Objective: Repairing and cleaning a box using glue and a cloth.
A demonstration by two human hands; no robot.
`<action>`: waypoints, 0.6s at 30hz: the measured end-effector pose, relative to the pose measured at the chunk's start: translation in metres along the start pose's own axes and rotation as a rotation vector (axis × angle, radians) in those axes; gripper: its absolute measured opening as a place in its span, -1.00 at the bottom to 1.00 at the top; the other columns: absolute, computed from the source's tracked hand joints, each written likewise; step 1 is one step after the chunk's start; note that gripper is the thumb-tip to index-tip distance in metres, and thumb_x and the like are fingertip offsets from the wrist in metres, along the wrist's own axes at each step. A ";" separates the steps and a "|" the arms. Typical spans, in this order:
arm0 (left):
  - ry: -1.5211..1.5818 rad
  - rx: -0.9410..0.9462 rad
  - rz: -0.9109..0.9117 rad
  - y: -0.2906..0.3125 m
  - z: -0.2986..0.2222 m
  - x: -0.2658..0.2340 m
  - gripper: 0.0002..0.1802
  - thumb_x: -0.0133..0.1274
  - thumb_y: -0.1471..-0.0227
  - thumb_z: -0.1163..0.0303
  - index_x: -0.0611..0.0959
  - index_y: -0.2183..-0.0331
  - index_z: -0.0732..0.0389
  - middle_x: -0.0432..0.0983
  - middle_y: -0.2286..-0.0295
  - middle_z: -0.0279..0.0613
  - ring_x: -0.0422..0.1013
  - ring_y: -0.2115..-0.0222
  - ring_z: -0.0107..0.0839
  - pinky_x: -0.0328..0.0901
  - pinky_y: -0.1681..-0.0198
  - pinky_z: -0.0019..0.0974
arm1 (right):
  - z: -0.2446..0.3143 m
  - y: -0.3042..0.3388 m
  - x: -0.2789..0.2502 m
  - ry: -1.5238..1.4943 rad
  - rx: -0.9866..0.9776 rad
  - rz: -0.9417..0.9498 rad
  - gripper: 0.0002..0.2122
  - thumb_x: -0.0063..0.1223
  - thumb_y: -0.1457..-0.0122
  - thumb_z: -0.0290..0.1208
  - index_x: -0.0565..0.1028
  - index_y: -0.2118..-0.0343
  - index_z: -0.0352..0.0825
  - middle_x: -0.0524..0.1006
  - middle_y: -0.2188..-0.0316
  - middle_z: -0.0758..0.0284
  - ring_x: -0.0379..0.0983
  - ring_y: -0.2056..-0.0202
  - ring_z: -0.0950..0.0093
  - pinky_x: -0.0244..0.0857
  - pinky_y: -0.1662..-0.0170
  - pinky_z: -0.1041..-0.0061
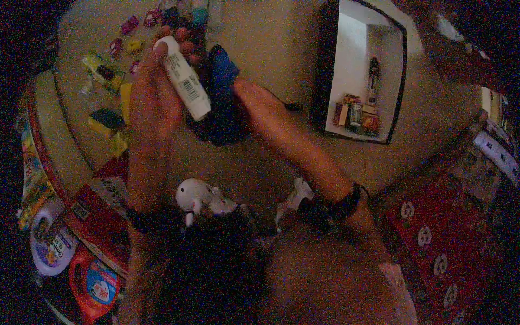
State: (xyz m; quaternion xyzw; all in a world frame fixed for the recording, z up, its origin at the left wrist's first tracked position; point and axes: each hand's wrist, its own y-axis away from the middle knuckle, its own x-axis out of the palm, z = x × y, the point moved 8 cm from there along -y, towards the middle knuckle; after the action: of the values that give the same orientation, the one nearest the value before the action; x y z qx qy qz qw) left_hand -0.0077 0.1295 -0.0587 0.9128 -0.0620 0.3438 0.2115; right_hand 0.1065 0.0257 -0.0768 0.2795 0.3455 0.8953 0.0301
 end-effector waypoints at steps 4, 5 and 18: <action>0.106 -0.034 0.163 0.005 -0.005 0.019 -0.74 -0.12 0.01 0.42 0.36 0.23 0.29 0.35 0.32 -0.09 0.29 0.36 -0.38 0.26 0.26 -0.35 | -0.005 0.003 0.001 -0.124 -0.002 0.129 -0.58 -0.39 -0.20 -0.15 0.19 -0.01 -0.34 0.30 0.03 0.30 0.25 0.03 0.45 0.08 -0.05 0.40; 0.154 -0.045 0.239 0.007 -0.009 0.027 -0.76 -0.11 0.02 0.43 0.36 0.25 0.29 0.35 0.35 -0.11 0.28 0.39 -0.41 0.25 0.29 -0.38 | -0.013 0.002 -0.004 -0.170 -0.019 0.148 -0.58 -0.40 -0.20 -0.15 0.19 -0.01 -0.33 0.30 0.03 0.30 0.25 0.03 0.46 0.08 -0.05 0.40; 0.025 0.191 0.156 0.014 -0.003 0.036 -0.83 -0.13 0.01 0.41 0.34 0.31 0.22 0.33 0.40 -0.17 0.26 0.44 -0.44 0.23 0.32 -0.41 | 0.045 0.014 0.049 0.658 -0.584 0.036 -0.59 -0.30 -0.15 -0.26 0.14 -0.01 -0.39 0.37 0.19 0.23 0.30 0.20 0.41 0.19 0.13 0.45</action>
State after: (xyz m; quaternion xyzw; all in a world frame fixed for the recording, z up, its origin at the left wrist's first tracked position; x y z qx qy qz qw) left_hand 0.0142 0.1194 -0.0284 0.9168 -0.0970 0.3750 0.0968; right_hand 0.0902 0.0548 -0.0172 -0.0349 0.0640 0.9971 -0.0196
